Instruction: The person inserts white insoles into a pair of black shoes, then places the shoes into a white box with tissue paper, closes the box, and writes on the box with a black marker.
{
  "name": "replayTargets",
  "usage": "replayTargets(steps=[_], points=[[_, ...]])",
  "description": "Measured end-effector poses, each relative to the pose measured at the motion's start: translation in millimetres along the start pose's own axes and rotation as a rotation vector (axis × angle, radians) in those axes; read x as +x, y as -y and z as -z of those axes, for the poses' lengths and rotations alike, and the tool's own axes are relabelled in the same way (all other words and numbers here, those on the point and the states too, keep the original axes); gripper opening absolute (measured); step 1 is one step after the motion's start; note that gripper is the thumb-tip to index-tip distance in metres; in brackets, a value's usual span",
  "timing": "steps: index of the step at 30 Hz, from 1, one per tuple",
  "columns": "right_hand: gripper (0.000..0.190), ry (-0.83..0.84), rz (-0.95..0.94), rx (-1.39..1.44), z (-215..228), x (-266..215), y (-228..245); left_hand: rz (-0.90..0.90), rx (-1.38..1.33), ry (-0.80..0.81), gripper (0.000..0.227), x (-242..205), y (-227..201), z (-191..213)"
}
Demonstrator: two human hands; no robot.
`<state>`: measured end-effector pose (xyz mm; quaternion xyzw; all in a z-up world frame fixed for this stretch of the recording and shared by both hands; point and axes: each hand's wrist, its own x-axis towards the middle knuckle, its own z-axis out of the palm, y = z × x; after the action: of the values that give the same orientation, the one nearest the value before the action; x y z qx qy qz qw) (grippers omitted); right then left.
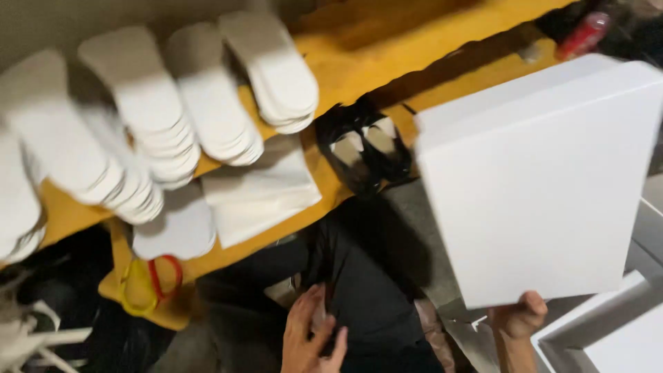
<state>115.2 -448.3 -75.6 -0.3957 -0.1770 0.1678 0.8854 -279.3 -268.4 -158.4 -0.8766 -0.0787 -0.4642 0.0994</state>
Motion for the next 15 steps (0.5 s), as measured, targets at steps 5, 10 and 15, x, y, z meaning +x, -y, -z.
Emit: replayTargets(steps=[5,10,15], points=[[0.085,0.168,-0.576,-0.338,27,-22,-9,0.013,0.219,0.352,0.059,185,-16,121],[0.076,0.359,-1.120,-0.749,-130,-12,-18,0.193,0.367,0.420,0.038,190,-9,139],[0.093,0.659,-1.093,-0.689,-251,-27,-22,0.390,0.404,0.491,0.053,169,-6,170]])
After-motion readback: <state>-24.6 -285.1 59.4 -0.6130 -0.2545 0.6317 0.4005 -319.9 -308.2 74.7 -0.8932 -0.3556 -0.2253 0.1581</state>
